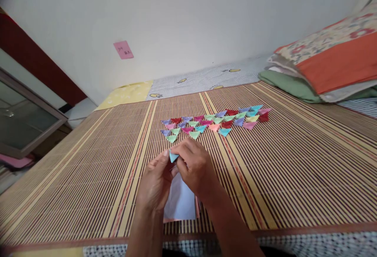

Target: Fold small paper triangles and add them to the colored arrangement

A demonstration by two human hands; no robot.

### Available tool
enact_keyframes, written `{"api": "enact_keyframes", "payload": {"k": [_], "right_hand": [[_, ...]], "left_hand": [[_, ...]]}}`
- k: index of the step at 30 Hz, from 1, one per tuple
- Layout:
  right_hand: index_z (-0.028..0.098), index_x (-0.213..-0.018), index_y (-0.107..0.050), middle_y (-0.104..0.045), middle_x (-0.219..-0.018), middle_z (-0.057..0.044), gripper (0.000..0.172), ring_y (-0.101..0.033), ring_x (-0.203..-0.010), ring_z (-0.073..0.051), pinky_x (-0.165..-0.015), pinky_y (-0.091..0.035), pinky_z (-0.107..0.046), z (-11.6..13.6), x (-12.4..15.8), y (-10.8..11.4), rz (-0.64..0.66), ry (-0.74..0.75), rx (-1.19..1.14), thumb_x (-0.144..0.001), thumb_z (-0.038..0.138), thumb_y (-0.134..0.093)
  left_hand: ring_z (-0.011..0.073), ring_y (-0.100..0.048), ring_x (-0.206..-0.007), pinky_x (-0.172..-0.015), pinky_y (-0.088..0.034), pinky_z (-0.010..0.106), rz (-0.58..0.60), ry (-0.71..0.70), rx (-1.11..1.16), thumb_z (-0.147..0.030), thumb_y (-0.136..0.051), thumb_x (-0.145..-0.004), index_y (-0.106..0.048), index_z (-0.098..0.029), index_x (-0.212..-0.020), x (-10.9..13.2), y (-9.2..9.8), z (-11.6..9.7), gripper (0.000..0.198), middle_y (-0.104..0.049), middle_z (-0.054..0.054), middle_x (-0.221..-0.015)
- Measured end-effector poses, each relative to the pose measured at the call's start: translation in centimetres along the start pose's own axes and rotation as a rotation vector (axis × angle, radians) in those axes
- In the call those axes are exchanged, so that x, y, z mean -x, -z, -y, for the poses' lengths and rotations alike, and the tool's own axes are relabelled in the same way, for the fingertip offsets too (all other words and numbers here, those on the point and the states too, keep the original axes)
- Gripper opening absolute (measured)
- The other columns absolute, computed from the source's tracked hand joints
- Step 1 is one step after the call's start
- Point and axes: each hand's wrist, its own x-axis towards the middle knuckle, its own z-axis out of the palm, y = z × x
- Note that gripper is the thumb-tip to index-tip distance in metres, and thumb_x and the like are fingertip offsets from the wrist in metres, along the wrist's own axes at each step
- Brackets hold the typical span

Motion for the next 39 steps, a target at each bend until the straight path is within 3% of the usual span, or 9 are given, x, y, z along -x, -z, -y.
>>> {"api": "enact_keyframes", "payload": {"k": [4,8,17,25,31,39], "right_hand": [[0.02,-0.095,-0.065,-0.069,-0.093,-0.006,0.024,-0.063,-0.092,-0.022,-0.084,-0.051,-0.038,-0.2,0.2,-0.5,-0.024,0.016,0.073,-0.09,-0.001,-0.053],[0.018,-0.096,-0.064,-0.067,-0.092,-0.007,0.02,-0.063,-0.09,-0.023,-0.078,-0.051,-0.038,-0.3,0.2,-0.7,-0.037,-0.021,0.117,-0.09,0.002,-0.055],[0.019,-0.088,-0.059,-0.063,-0.088,-0.005,0.019,-0.061,-0.086,-0.021,-0.074,-0.048,-0.034,0.3,0.2,-0.8,-0.04,-0.129,-0.008,-0.088,0.002,-0.051],[0.02,-0.086,-0.061,-0.061,-0.086,-0.004,0.016,-0.059,-0.082,-0.02,-0.071,-0.047,-0.033,0.4,0.2,-0.6,-0.057,-0.18,-0.01,-0.089,0.006,-0.054],[0.02,-0.082,-0.06,-0.06,-0.083,-0.003,0.017,-0.058,-0.081,-0.019,-0.07,-0.046,-0.031,0.8,-0.2,-0.3,-0.107,-0.201,-0.043,-0.09,0.007,-0.055],[0.02,-0.088,-0.065,-0.061,-0.086,-0.003,0.012,-0.058,-0.078,-0.017,-0.067,-0.046,-0.03,0.8,-0.5,0.8,0.04,-0.283,-0.2,-0.091,0.013,-0.056]], "left_hand": [[0.0189,-0.068,-0.085,-0.073,-0.053,0.026,-0.004,0.0,0.04,-0.038,-0.085,-0.075,-0.082,-0.014,-0.093,-0.1,0.2,-0.1,0.03,-0.077,0.01,-0.091],[0.0141,-0.065,-0.071,-0.064,-0.051,0.022,-0.024,-0.005,0.057,-0.034,-0.088,-0.07,-0.083,-0.014,-0.089,-0.2,0.3,-0.2,0.028,-0.075,0.007,-0.079],[0.0073,-0.051,-0.055,-0.05,-0.04,0.017,-0.008,-0.009,0.021,-0.034,-0.087,-0.07,-0.083,-0.012,-0.085,-0.4,0.2,-0.6,0.026,-0.064,0.001,-0.061],[0.0139,-0.062,-0.066,-0.063,-0.049,0.024,-0.063,-0.152,-0.213,-0.041,-0.076,-0.083,-0.081,-0.013,-0.092,-0.2,0.9,0.3,0.03,-0.074,0.006,-0.077],[0.0162,-0.067,-0.072,-0.073,-0.053,0.028,-0.046,-0.162,-0.237,-0.033,-0.08,-0.079,-0.081,-0.015,-0.094,-0.1,0.7,0.4,0.023,-0.077,0.007,-0.084],[0.0134,-0.063,-0.067,-0.066,-0.05,0.023,-0.143,-0.224,-0.352,-0.032,-0.079,-0.08,-0.081,-0.016,-0.088,-0.2,1.1,0.1,0.018,-0.073,0.003,-0.072]]}}
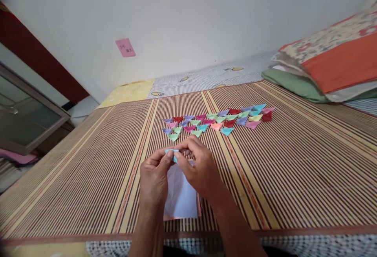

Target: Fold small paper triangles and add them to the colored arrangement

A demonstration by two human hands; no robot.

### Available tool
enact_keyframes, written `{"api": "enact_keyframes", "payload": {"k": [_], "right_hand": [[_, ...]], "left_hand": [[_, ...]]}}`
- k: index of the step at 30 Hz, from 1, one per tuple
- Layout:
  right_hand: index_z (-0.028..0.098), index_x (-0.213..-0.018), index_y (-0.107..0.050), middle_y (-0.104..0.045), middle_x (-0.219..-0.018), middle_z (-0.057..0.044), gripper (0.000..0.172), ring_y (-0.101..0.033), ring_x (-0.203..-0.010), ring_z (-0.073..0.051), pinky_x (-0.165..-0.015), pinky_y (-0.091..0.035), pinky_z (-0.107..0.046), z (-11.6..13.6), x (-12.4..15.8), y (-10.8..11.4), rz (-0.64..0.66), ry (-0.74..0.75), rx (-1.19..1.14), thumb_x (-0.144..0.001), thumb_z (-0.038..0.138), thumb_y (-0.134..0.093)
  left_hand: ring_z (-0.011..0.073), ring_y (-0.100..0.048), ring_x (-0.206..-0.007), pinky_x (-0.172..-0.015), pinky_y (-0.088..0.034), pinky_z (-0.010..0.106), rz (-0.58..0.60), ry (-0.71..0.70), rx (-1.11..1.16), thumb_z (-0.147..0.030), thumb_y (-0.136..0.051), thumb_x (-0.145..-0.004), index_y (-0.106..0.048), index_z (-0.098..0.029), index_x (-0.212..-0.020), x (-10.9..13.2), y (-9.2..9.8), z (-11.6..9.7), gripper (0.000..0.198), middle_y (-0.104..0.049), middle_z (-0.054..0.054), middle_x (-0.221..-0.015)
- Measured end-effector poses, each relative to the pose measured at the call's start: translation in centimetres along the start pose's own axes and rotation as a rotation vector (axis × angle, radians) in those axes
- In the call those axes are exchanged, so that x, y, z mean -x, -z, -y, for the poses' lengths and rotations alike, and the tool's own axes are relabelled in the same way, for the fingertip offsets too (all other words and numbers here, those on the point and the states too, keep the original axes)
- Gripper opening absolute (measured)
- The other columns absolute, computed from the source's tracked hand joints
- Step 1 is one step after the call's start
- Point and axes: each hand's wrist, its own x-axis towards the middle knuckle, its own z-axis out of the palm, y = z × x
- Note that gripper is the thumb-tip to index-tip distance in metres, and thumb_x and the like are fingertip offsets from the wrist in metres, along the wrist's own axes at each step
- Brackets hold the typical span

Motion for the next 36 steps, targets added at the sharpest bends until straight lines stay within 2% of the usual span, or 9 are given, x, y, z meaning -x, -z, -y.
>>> {"api": "enact_keyframes", "payload": {"k": [3,9,14,17,22,29,32,36], "right_hand": [[0.02,-0.084,-0.063,-0.059,-0.082,-0.001,0.01,-0.055,-0.073,-0.016,-0.065,-0.045,-0.029,-0.2,0.1,0.1,-0.002,-0.038,0.001,-0.092,0.015,-0.058],[0.019,-0.081,-0.06,-0.056,-0.077,0.0,0.013,-0.053,-0.069,-0.015,-0.064,-0.043,-0.029,-0.1,0.0,0.0,-0.002,-0.038,0.014,-0.094,0.016,-0.056],[0.019,-0.084,-0.065,-0.059,-0.08,-0.001,0.013,-0.054,-0.07,-0.015,-0.063,-0.044,-0.028,-0.4,-0.1,0.2,0.034,-0.062,-0.028,-0.095,0.019,-0.058],[0.02,-0.086,-0.066,-0.059,-0.081,-0.001,0.012,-0.056,-0.072,-0.015,-0.064,-0.045,-0.029,-0.7,-0.1,0.3,0.009,-0.057,-0.011,-0.094,0.019,-0.059],[0.021,-0.085,-0.067,-0.062,-0.085,-0.002,0.013,-0.06,-0.081,-0.018,-0.07,-0.047,-0.032,-0.3,-0.1,0.3,-0.065,0.029,0.059,-0.094,0.016,-0.058],[0.02,-0.084,-0.065,-0.063,-0.083,-0.004,0.016,-0.06,-0.082,-0.019,-0.073,-0.048,-0.034,-0.2,0.0,-0.2,-0.015,0.113,0.155,-0.095,0.012,-0.055],[0.02,-0.084,-0.063,-0.063,-0.08,-0.002,0.013,-0.059,-0.077,-0.018,-0.07,-0.048,-0.032,-0.7,0.0,-0.1,-0.028,0.071,0.138,-0.092,0.013,-0.056],[0.021,-0.086,-0.064,-0.063,-0.073,0.002,0.004,-0.057,-0.066,-0.015,-0.062,-0.047,-0.028,-1.1,0.1,0.3,-0.04,-0.058,0.049,-0.087,0.016,-0.063]], "left_hand": [[0.0124,-0.062,-0.065,-0.064,-0.05,0.022,-0.006,-0.007,-0.025,-0.032,-0.081,-0.078,-0.08,-0.015,-0.084,0.1,-0.1,-0.1,0.017,-0.072,0.002,-0.069],[0.011,-0.064,-0.062,-0.062,-0.05,0.021,-0.055,0.026,0.064,-0.031,-0.085,-0.074,-0.074,-0.014,-0.082,-0.1,-0.3,0.5,0.022,-0.073,0.001,-0.069],[0.0124,-0.066,-0.062,-0.062,-0.052,0.022,-0.059,-0.023,0.033,-0.033,-0.084,-0.076,-0.07,-0.016,-0.09,0.1,-0.4,0.3,0.026,-0.072,0.0,-0.068],[0.0136,-0.067,-0.066,-0.062,-0.053,0.023,-0.026,-0.06,0.019,-0.037,-0.078,-0.083,-0.069,-0.016,-0.087,0.4,-0.6,-0.1,0.023,-0.072,0.002,-0.073],[0.0143,-0.068,-0.069,-0.065,-0.055,0.024,0.041,-0.062,0.048,-0.035,-0.074,-0.086,-0.073,-0.017,-0.085,0.4,-0.5,-0.2,0.019,-0.073,0.003,-0.078],[0.0146,-0.064,-0.065,-0.061,-0.054,0.024,0.022,-0.025,-0.069,-0.033,-0.075,-0.084,-0.078,-0.014,-0.081,0.3,-0.2,-0.3,0.019,-0.073,0.004,-0.073],[0.0149,-0.064,-0.063,-0.061,-0.054,0.025,0.048,-0.002,-0.096,-0.034,-0.075,-0.083,-0.078,-0.014,-0.081,0.2,-0.2,-0.4,0.02,-0.073,0.004,-0.073],[0.0149,-0.063,-0.061,-0.061,-0.053,0.026,0.077,0.038,-0.058,-0.035,-0.078,-0.08,-0.077,-0.014,-0.079,0.1,-0.2,-0.1,0.021,-0.071,0.003,-0.068]]}}
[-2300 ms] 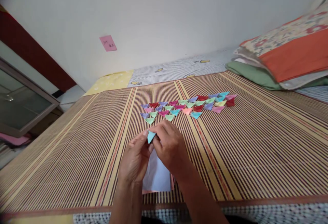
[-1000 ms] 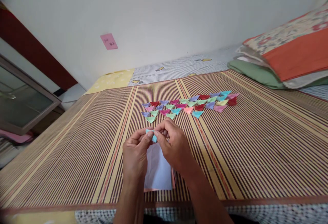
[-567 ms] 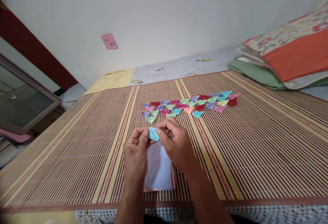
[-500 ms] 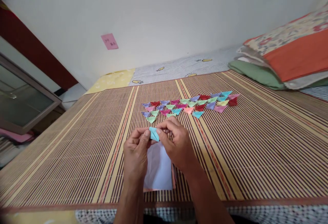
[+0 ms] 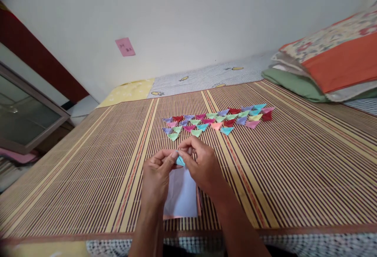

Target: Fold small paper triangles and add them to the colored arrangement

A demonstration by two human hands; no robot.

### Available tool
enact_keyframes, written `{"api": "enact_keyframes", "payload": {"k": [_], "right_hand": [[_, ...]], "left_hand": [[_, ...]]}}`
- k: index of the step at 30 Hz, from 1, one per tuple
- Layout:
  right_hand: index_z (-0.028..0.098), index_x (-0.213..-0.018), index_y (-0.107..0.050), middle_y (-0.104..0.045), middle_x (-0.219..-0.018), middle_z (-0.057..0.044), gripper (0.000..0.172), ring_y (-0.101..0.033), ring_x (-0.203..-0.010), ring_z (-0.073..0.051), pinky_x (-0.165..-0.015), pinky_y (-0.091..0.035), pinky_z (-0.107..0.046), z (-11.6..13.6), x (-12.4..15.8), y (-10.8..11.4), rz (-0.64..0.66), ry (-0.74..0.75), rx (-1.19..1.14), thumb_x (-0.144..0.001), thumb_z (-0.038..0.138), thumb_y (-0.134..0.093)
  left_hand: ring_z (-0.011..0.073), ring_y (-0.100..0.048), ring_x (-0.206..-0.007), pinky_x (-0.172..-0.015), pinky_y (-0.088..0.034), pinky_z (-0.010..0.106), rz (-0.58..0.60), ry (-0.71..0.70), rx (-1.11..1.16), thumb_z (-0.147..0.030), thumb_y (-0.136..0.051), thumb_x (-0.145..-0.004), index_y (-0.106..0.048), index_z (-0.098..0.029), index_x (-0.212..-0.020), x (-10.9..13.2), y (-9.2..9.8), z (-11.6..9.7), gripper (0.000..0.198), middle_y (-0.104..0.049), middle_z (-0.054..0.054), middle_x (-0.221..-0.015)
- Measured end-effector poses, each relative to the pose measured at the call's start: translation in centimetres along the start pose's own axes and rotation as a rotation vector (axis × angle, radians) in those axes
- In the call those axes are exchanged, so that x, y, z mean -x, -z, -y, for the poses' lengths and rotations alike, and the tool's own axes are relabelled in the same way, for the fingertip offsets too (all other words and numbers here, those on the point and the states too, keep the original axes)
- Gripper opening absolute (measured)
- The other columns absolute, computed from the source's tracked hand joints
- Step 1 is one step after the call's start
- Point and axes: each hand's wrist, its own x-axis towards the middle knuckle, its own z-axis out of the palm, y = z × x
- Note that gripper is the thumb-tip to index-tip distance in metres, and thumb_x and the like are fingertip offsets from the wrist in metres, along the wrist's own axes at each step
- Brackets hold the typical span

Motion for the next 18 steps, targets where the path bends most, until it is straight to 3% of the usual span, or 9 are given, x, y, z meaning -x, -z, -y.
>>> {"api": "enact_keyframes", "payload": {"k": [4,7,10,14,18], "right_hand": [[0.019,-0.089,-0.066,-0.062,-0.072,0.001,0.008,-0.056,-0.064,-0.015,-0.058,-0.046,-0.026,0.1,0.1,-0.2,0.027,-0.155,-0.117,-0.088,0.027,-0.065],[0.018,-0.083,-0.065,-0.058,-0.067,0.003,0.014,-0.053,-0.062,-0.013,-0.056,-0.042,-0.025,0.1,0.2,-0.5,0.145,-0.233,-0.183,-0.088,0.031,-0.067],[0.018,-0.077,-0.062,-0.054,-0.065,0.004,0.018,-0.05,-0.061,-0.012,-0.055,-0.039,-0.024,0.0,0.2,-0.8,0.24,-0.265,-0.238,-0.089,0.031,-0.066],[0.019,-0.072,-0.059,-0.049,-0.062,0.005,0.018,-0.045,-0.059,-0.012,-0.054,-0.035,-0.024,-0.1,0.3,-0.6,0.232,-0.259,-0.203,-0.088,0.026,-0.063],[0.02,-0.071,-0.055,-0.045,-0.06,0.006,0.018,-0.043,-0.056,-0.011,-0.051,-0.031,-0.024,0.2,0.2,-0.1,0.249,-0.215,-0.136,-0.088,0.023,-0.059]], "left_hand": [[0.014,-0.06,-0.065,-0.064,-0.047,0.025,-0.046,-0.016,0.061,-0.033,-0.08,-0.077,-0.076,-0.016,-0.076,-0.4,0.2,0.7,0.018,-0.068,0.001,-0.068],[0.0114,-0.053,-0.063,-0.062,-0.042,0.023,-0.172,-0.021,0.112,-0.033,-0.083,-0.073,-0.075,-0.016,-0.073,-0.6,0.3,1.1,0.018,-0.065,-0.001,-0.066],[0.0101,-0.05,-0.06,-0.06,-0.04,0.022,-0.221,0.021,0.216,-0.036,-0.085,-0.07,-0.074,-0.016,-0.072,-0.7,0.3,1.3,0.024,-0.061,-0.002,-0.064],[0.0101,-0.05,-0.06,-0.06,-0.04,0.022,-0.157,0.066,0.267,-0.038,-0.087,-0.067,-0.073,-0.015,-0.073,-0.9,0.5,1.1,0.028,-0.063,-0.001,-0.066],[0.0094,-0.05,-0.062,-0.061,-0.039,0.021,-0.031,0.044,0.133,-0.031,-0.087,-0.07,-0.073,-0.014,-0.073,-1.0,1.2,0.8,0.021,-0.062,-0.001,-0.065]]}}
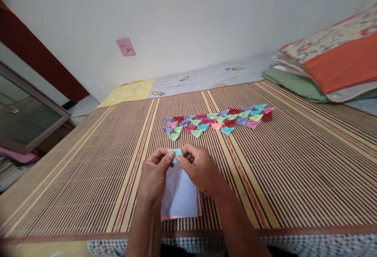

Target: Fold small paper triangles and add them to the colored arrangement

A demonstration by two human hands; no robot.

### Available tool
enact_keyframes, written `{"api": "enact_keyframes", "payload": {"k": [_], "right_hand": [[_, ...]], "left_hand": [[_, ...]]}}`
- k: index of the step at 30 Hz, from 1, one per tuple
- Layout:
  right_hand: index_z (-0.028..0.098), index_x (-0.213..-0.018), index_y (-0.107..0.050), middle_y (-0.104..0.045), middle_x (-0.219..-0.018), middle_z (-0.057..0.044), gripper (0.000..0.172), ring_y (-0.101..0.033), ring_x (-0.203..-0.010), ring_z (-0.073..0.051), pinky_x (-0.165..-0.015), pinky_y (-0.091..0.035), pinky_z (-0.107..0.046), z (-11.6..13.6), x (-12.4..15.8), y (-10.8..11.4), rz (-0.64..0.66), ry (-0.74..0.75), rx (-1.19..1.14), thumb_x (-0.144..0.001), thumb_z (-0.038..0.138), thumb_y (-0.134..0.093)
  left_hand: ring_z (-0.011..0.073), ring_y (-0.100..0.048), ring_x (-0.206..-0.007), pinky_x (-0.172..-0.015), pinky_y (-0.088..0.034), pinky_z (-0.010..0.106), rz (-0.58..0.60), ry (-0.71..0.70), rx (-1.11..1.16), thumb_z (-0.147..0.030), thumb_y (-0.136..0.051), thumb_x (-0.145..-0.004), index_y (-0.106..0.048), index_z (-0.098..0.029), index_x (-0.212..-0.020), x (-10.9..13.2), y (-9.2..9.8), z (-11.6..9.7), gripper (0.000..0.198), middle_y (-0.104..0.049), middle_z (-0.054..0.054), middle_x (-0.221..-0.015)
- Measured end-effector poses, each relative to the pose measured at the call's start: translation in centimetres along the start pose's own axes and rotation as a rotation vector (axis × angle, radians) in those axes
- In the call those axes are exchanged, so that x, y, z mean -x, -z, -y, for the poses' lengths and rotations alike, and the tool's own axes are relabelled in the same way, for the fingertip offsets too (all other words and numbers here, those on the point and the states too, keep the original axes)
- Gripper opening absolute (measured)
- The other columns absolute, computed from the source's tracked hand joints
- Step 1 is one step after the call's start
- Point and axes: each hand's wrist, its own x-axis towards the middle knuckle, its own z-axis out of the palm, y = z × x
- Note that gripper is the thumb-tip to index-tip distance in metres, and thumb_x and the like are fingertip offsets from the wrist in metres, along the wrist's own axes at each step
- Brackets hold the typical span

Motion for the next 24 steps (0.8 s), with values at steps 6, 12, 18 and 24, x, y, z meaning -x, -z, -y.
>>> {"api": "enact_keyframes", "payload": {"k": [6,12,18,24], "right_hand": [[0.019,-0.079,-0.059,-0.052,-0.066,0.005,0.012,-0.05,-0.061,-0.013,-0.056,-0.037,-0.024,0.4,0.2,-0.1,0.025,0.017,0.034,-0.09,0.024,-0.06],[0.019,-0.079,-0.062,-0.06,-0.068,0.002,0.013,-0.054,-0.062,-0.013,-0.059,-0.038,-0.026,0.4,0.3,-0.8,-0.092,0.036,0.194,-0.091,0.021,-0.061],[0.018,-0.085,-0.067,-0.067,-0.074,-0.001,0.009,-0.06,-0.065,-0.015,-0.06,-0.041,-0.027,0.7,0.3,-1.2,-0.16,0.112,0.264,-0.09,0.018,-0.059],[0.019,-0.09,-0.069,-0.072,-0.081,-0.002,0.014,-0.067,-0.074,-0.016,-0.067,-0.049,-0.025,1.6,0.2,-0.8,-0.074,0.093,0.071,-0.091,0.017,-0.056]], "left_hand": [[0.0092,-0.05,-0.06,-0.06,-0.04,0.021,-0.091,0.009,0.139,-0.033,-0.09,-0.064,-0.069,-0.014,-0.065,-0.2,0.1,0.1,0.028,-0.06,-0.002,-0.062],[0.0089,-0.051,-0.058,-0.06,-0.042,0.02,-0.204,-0.065,0.123,-0.036,-0.091,-0.063,-0.069,-0.015,-0.067,-0.1,-0.4,0.3,0.03,-0.061,-0.003,-0.061],[0.0095,-0.058,-0.059,-0.06,-0.047,0.02,-0.263,-0.162,0.1,-0.032,-0.088,-0.069,-0.072,-0.015,-0.073,0.1,-0.5,0.3,0.024,-0.067,-0.001,-0.066],[0.0085,-0.061,-0.058,-0.051,-0.046,0.016,-0.148,0.188,0.507,-0.019,-0.094,-0.057,-0.074,-0.012,-0.073,-0.7,-0.1,0.3,0.026,-0.069,0.001,-0.067]]}}
